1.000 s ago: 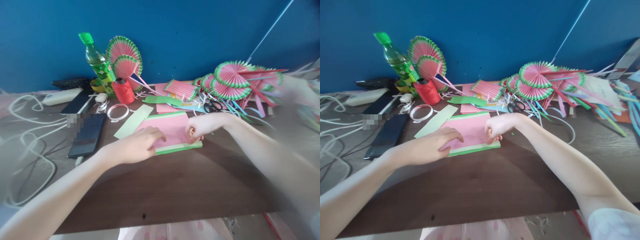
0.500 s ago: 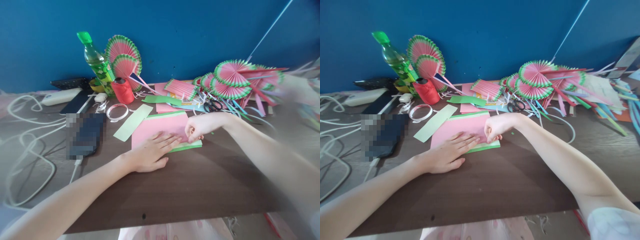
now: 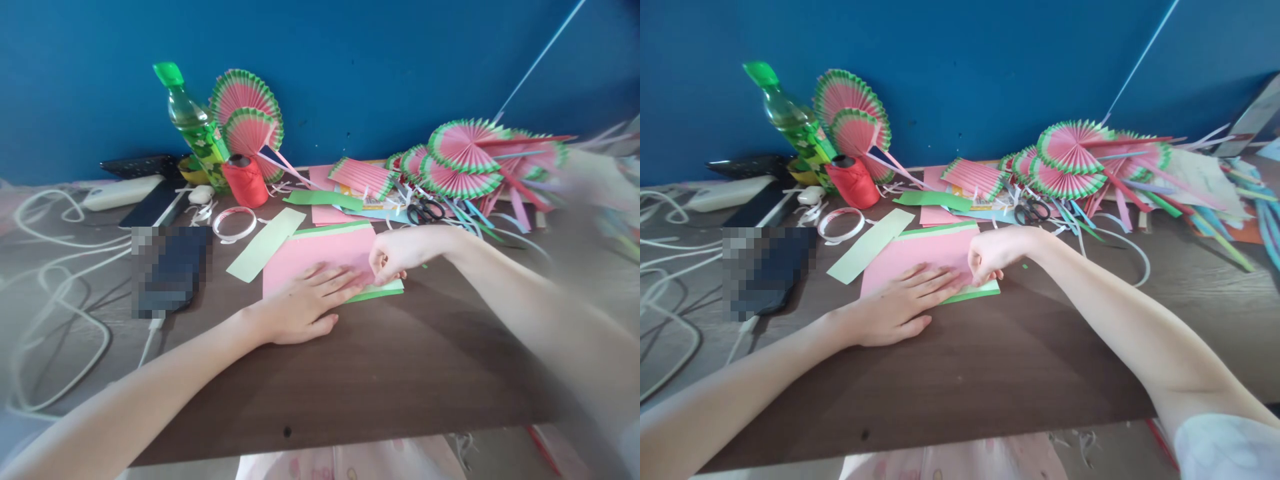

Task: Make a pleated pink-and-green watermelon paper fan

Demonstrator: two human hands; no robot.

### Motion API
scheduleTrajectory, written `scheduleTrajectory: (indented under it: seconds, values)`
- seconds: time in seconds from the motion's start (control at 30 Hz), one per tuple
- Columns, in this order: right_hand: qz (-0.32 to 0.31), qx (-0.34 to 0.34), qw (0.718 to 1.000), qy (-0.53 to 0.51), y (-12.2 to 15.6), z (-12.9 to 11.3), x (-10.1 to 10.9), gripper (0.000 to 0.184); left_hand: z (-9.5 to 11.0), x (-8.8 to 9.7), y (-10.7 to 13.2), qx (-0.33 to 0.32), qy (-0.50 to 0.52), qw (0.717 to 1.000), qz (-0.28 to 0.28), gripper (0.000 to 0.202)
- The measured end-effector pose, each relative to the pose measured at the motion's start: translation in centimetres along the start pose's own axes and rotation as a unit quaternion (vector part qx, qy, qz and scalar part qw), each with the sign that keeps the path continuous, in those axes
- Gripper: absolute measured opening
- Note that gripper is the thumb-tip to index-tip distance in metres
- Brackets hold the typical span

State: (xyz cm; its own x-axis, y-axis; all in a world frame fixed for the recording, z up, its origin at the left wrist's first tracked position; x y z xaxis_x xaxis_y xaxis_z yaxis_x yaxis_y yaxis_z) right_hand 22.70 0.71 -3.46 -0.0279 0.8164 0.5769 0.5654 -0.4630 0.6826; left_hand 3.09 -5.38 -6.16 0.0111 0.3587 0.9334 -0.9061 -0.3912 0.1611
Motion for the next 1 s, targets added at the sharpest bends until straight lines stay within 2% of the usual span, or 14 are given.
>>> scheduleTrajectory:
  seconds: [0.23, 0.4, 0.53, 0.73, 1.0]
  values:
    - [0.026, -0.033, 0.997, 0.058, 0.3, -0.6, -0.2, 0.023, -0.1, -0.2, 0.0, 0.000, -0.021, 1.000, 0.006, 0.058]
    - [0.079, -0.066, 0.985, 0.139, 0.4, -0.3, 0.0, 0.035, -0.1, -0.3, -0.1, 0.000, -0.040, 0.999, 0.004, 0.059]
    - [0.074, -0.090, 0.981, 0.153, 0.4, -0.1, 0.0, 0.037, -0.2, -0.5, 0.0, -0.002, -0.045, 0.999, 0.006, 0.059]
    - [0.063, -0.146, 0.977, 0.144, 0.9, 0.6, 0.4, 0.037, -0.2, -0.5, 0.0, -0.001, -0.047, 0.999, 0.005, 0.059]
    - [0.054, -0.132, 0.986, 0.090, 1.4, 1.2, 0.8, 0.029, -0.1, -0.6, -0.1, -0.005, -0.034, 0.999, 0.019, 0.061]
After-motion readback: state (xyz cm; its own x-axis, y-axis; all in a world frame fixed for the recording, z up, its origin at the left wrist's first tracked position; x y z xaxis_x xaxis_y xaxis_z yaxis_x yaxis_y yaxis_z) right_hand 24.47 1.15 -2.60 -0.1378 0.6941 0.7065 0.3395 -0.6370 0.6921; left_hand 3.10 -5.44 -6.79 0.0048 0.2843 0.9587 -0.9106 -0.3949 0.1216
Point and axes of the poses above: each hand's wrist, its own y-axis away from the middle knuckle, its own x-axis out of the back of the hand, z = x × y, the point moved 2 cm from there along -y, towards the middle knuckle, and after that the axes turned 2 degrees about -z, right-handed, at the moved point
